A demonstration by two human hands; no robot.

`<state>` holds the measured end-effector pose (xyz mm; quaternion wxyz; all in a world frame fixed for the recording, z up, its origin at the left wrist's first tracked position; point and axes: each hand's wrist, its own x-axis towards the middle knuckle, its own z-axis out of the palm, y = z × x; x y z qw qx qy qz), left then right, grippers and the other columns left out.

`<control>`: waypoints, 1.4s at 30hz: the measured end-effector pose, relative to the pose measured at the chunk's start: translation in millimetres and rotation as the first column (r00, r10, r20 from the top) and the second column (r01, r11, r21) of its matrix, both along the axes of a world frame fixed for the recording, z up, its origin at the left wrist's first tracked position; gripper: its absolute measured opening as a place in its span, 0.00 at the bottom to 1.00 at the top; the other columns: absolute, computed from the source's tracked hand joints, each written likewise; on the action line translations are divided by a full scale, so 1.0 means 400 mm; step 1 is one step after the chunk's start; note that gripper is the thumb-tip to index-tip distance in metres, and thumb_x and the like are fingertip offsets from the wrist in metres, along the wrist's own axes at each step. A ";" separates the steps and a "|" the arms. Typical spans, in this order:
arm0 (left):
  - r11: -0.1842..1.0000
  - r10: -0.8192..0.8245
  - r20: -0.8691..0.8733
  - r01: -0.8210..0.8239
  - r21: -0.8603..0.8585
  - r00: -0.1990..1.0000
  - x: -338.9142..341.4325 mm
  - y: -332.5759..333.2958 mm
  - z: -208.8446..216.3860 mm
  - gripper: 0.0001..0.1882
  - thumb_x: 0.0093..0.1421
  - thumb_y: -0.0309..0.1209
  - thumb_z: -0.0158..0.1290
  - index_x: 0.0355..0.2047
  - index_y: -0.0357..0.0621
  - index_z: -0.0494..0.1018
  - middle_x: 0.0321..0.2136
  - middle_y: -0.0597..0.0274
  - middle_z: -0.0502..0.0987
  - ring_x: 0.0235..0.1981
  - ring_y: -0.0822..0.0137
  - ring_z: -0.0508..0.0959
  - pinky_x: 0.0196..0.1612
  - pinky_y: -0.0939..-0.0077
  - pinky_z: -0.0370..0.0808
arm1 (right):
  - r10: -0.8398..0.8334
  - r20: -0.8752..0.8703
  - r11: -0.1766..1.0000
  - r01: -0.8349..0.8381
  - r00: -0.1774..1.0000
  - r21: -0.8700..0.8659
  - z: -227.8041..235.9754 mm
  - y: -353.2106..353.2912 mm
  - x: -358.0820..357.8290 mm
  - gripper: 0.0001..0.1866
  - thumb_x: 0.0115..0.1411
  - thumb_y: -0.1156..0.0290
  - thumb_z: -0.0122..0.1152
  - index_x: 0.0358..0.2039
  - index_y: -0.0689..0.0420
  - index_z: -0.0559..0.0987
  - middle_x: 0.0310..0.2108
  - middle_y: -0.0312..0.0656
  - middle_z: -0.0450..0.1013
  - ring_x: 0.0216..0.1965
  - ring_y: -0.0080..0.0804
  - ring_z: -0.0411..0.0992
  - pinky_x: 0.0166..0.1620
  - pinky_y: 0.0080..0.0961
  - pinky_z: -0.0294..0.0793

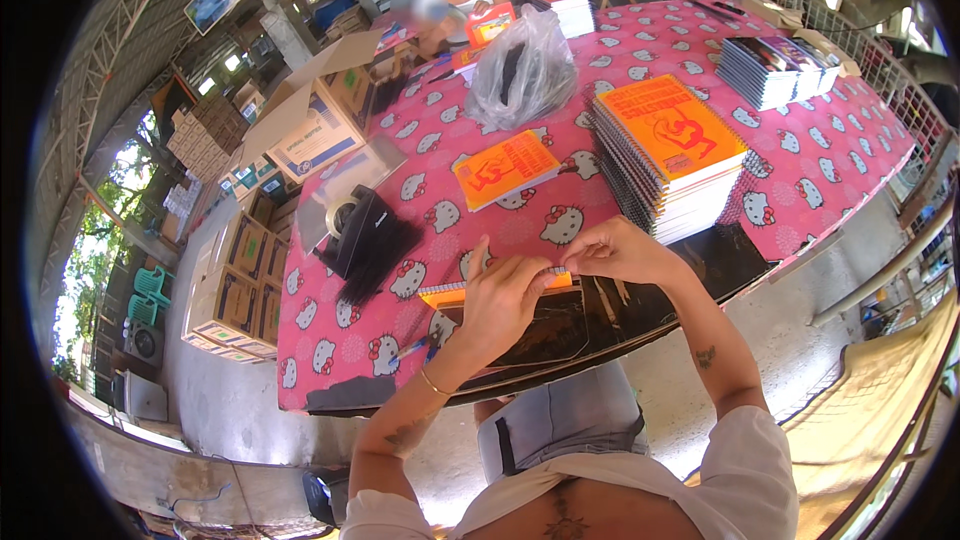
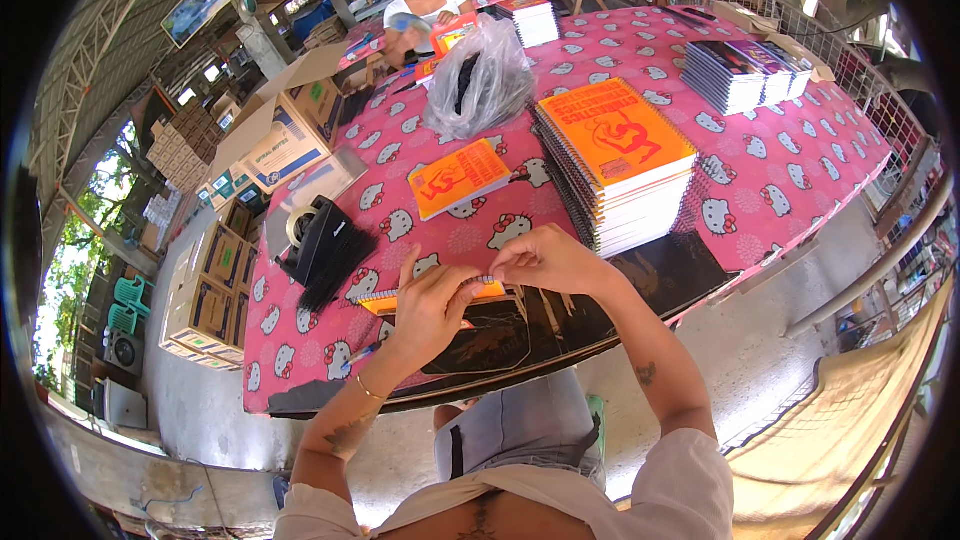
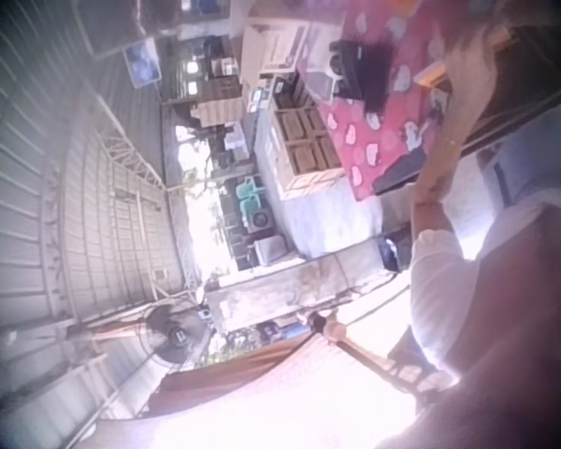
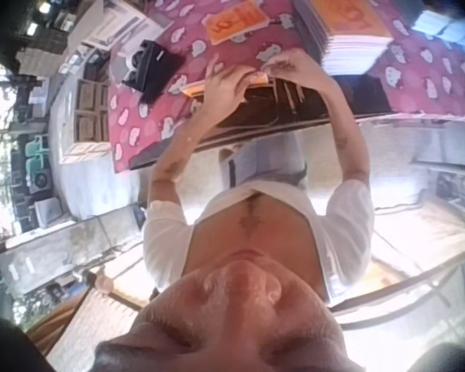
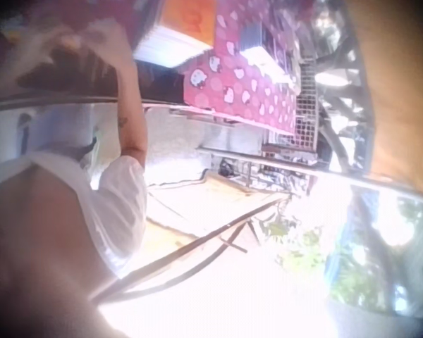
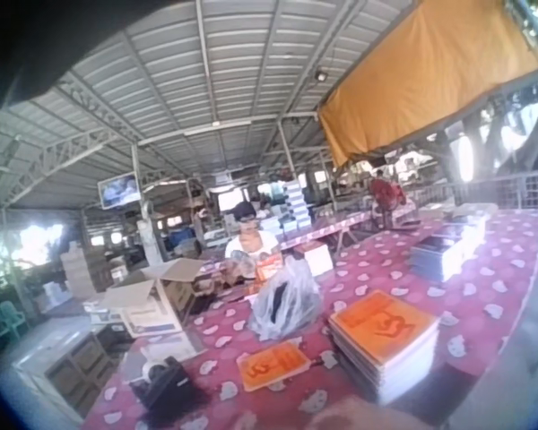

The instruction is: The person folds orange book covers by hand and places them one at a time onto a stack of books on a table.

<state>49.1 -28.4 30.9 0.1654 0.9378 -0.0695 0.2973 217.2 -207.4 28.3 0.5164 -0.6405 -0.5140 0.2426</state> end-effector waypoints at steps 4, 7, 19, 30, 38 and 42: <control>1.000 0.002 -0.008 -0.002 0.024 1.000 0.002 -0.005 0.011 0.08 0.64 0.34 0.59 0.39 0.45 0.78 0.30 0.58 0.82 0.32 0.55 0.81 0.63 0.49 0.65 | 0.044 0.062 0.999 -0.045 0.997 0.013 0.007 0.008 0.007 0.06 0.57 0.76 0.68 0.35 0.64 0.83 0.29 0.38 0.80 0.34 0.21 0.79 0.38 0.21 0.78; 0.998 0.058 -0.067 -0.057 0.013 0.996 -0.019 -0.021 0.026 0.08 0.63 0.33 0.61 0.38 0.44 0.78 0.30 0.55 0.81 0.32 0.52 0.81 0.50 0.54 0.75 | -0.003 0.096 0.973 -0.019 0.995 0.228 -0.022 0.027 -0.030 0.08 0.53 0.78 0.67 0.29 0.62 0.75 0.24 0.38 0.75 0.28 0.20 0.76 0.33 0.22 0.76; 0.938 -0.345 0.579 0.250 0.240 0.739 0.174 -0.030 0.355 0.19 0.52 0.13 0.52 0.44 0.35 0.80 0.42 0.49 0.83 0.45 0.51 0.82 0.49 0.56 0.78 | -0.974 0.214 0.197 0.772 0.081 0.604 0.102 -0.284 0.087 0.29 0.63 0.69 0.67 0.62 0.62 0.72 0.61 0.53 0.71 0.66 0.53 0.64 0.68 0.42 0.60; 0.878 -0.478 0.045 0.479 -0.015 0.877 0.489 -0.086 0.117 0.21 0.58 0.16 0.54 0.52 0.41 0.80 0.53 0.49 0.80 0.61 0.51 0.76 0.62 0.61 0.75 | -0.804 0.057 0.582 0.762 0.592 0.283 -0.020 -0.397 0.295 0.27 0.60 0.73 0.70 0.59 0.64 0.76 0.49 0.50 0.80 0.48 0.31 0.77 0.55 0.29 0.74; 0.931 -0.321 0.187 0.345 -0.117 0.928 0.509 0.088 0.076 0.19 0.57 0.22 0.58 0.51 0.41 0.79 0.51 0.49 0.80 0.49 0.48 0.82 0.47 0.57 0.80 | -0.913 0.097 0.397 0.810 0.396 0.432 -0.020 -0.485 0.215 0.30 0.63 0.68 0.67 0.64 0.62 0.71 0.63 0.45 0.69 0.60 0.36 0.70 0.61 0.36 0.69; 0.948 -0.012 -0.094 0.041 0.315 0.995 0.416 0.437 -0.164 0.14 0.59 0.29 0.60 0.46 0.42 0.79 0.38 0.48 0.80 0.38 0.46 0.82 0.41 0.55 0.80 | -0.967 -0.117 0.112 0.785 0.228 0.609 0.009 -0.462 0.099 0.22 0.64 0.69 0.63 0.57 0.62 0.76 0.58 0.45 0.72 0.58 0.37 0.71 0.59 0.40 0.70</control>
